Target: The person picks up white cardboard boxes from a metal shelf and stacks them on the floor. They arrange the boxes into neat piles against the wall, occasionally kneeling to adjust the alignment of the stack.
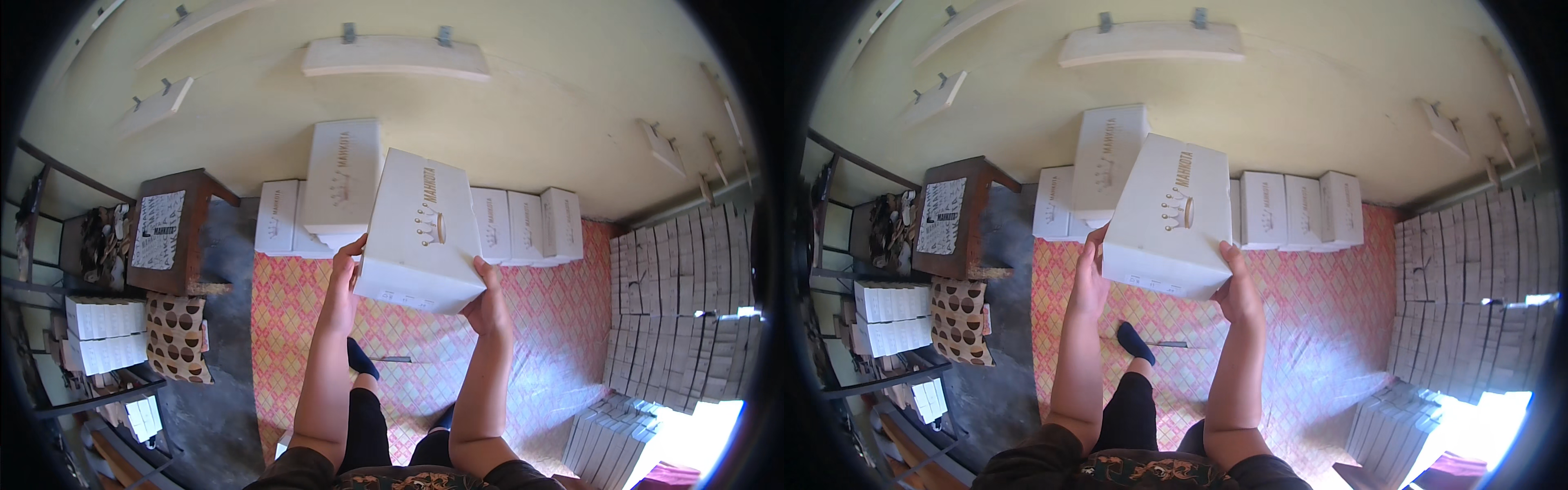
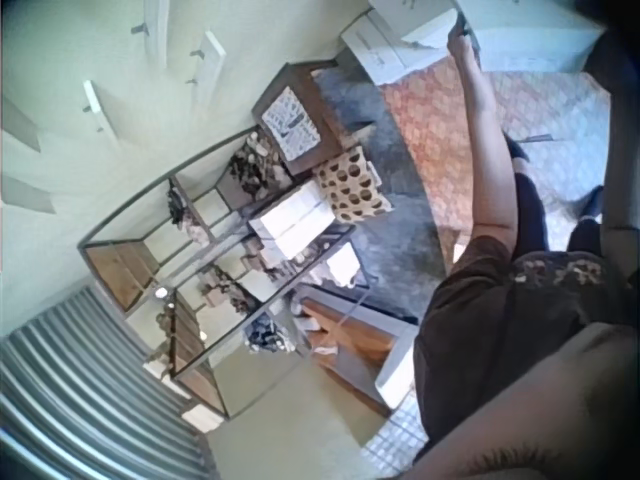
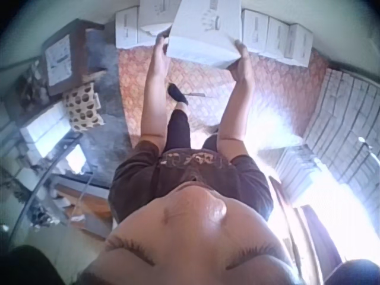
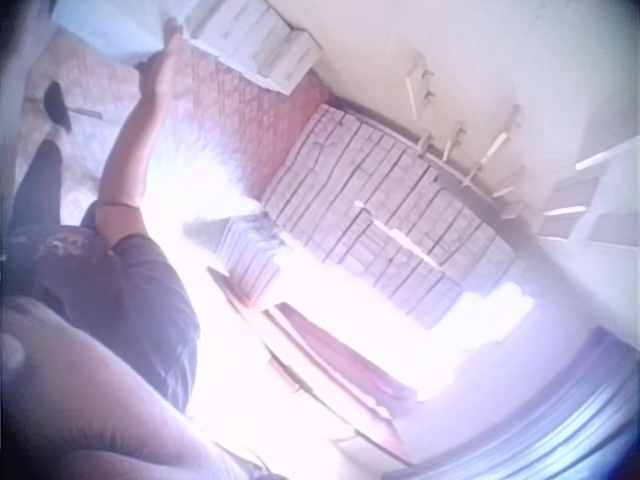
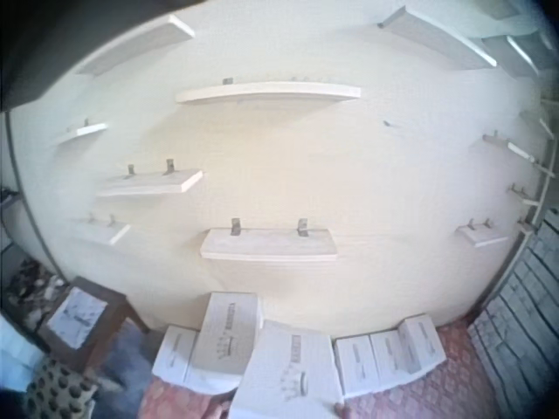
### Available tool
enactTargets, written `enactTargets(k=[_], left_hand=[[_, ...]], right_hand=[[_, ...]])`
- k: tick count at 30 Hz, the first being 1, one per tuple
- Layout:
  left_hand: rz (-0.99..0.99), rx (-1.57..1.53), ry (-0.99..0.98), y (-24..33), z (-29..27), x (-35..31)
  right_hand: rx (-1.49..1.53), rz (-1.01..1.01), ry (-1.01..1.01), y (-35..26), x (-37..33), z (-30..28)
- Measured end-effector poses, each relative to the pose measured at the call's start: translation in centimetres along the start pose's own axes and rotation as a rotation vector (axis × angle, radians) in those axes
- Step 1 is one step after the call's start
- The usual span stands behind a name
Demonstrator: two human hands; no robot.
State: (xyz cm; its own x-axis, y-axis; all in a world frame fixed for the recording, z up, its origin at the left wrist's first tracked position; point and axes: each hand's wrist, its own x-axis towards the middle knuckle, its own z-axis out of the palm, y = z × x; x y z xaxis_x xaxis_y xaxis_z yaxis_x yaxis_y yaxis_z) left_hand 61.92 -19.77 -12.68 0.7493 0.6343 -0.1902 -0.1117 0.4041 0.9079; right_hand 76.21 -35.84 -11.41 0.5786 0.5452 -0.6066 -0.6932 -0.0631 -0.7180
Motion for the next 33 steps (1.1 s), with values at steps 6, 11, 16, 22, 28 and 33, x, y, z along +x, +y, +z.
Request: enactTargets(k=[6, 11, 16, 22, 28, 33], left_hand=[[-0.025, -0.135, -0.097, -6.2, 10.5, -5.8], [-0.194, -0.209, -0.04, -14.1, 16.4, -14.5], [-0.416, -0.201, -0.103, -20.7, 18.9, -22.6], [-0.86, -0.068, -0.133, -27.4, 15.9, -30.9], [-0.903, -0.011, -0.185, -31.5, 11.5, -35.7], [-0.751, -0.086, -0.09, -33.4, 10.4, -37.4]], right_hand=[[-0.057, 0.046, 0.026, -0.2, -5.8, -13.1], [-0.148, 0.003, 0.104, 2.4, -13.9, -23.0], [-0.112, -0.028, 0.198, 7.7, -21.9, -30.8], [-0.2, -0.078, 0.209, 17.9, -27.7, -36.7], [-0.151, 0.012, 0.177, 23.9, -29.1, -36.3], [-0.115, 0.025, 0.034, 27.2, -27.3, -38.2]])
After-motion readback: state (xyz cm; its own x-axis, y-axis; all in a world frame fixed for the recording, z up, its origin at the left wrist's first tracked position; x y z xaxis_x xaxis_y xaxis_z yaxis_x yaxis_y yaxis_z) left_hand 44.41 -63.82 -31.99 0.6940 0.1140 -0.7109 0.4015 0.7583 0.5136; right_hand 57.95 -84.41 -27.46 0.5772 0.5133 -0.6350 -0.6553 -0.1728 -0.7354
